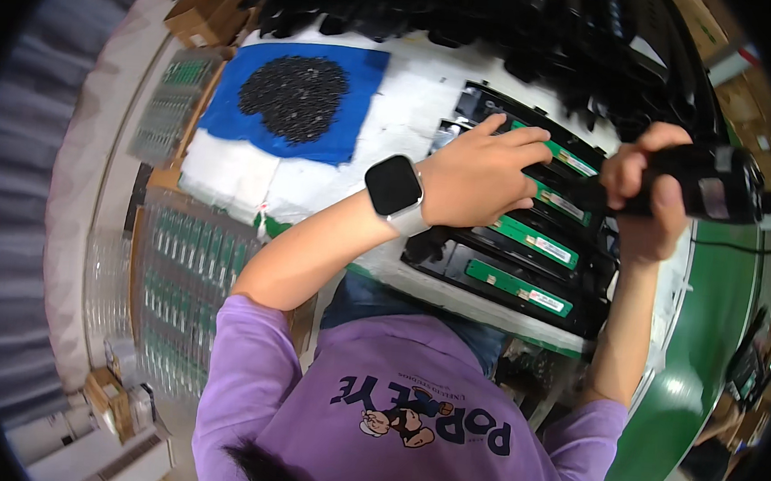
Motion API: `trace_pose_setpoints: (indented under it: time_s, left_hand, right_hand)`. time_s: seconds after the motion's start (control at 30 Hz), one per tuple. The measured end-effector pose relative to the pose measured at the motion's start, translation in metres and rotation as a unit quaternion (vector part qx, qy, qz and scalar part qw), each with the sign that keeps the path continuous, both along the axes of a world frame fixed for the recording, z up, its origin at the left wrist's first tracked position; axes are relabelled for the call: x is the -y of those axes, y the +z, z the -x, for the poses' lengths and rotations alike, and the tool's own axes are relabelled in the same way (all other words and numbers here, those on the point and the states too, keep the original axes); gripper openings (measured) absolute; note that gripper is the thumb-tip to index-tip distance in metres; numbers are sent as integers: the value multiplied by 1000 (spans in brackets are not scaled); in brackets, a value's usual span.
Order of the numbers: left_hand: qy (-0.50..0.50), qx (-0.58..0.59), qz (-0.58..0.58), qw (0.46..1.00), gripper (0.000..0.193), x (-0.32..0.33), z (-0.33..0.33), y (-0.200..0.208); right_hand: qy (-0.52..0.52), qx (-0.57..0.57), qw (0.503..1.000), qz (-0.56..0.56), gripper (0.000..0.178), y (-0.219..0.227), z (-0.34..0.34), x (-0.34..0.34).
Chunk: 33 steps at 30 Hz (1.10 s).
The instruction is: Manually assemble and screw components into toner cartridge housings using an electric screwdriver.
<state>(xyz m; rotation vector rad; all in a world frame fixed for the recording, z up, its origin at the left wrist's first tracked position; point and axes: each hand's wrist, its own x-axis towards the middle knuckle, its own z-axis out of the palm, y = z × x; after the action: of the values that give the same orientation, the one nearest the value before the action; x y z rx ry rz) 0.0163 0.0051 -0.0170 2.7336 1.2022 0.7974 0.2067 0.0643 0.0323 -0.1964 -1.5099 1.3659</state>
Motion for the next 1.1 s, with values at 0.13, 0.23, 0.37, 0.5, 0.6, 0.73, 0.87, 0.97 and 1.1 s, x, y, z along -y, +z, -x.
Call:
trace_pose_setpoints:
  time_s: [0.13, 0.23, 0.37, 0.5, 0.6, 0.73, 0.87, 0.97, 1.1]
  left_hand:
    - [7, 147, -66, 987, 28, 7, 40, 17]
    - [325, 74, -167, 928, 19, 23, 97, 23]
    - [558, -134, -8, 819, 28, 45, 147, 9]
    - [544, -54, -10, 837, 18, 44, 165, -5]
    - [542, -29, -28, 840, 10, 43, 166, -4]
    - [513, 29, -103, 851, 6, 46, 170, -3]
    - [422, 350, 55, 835, 13, 39, 157, 1]
    - [202, 698, 199, 657, 16, 31, 144, 1]
    - [74, 793, 278, 536, 16, 12, 122, -1]
  right_hand:
    - [-19, -47, 998, -44, 47, 12, -26, 1]
    - [-24, -90, 995, -19, 49, 24, -40, 5]
    - [-9, -93, 996, -5, 49, 23, -39, 9]
    - [-40, -61, 997, -37, 48, 18, -30, 14]
    - [-61, -56, 994, -66, 45, 17, -27, 16]
    - [-66, -48, 995, -49, 45, 13, -22, 13]
    - [-73, -44, 995, -46, 44, 13, -21, 12]
    - [-64, -55, 996, -41, 44, 15, -17, 10]
    - [-26, -63, 997, -27, 43, 23, -9, 6]
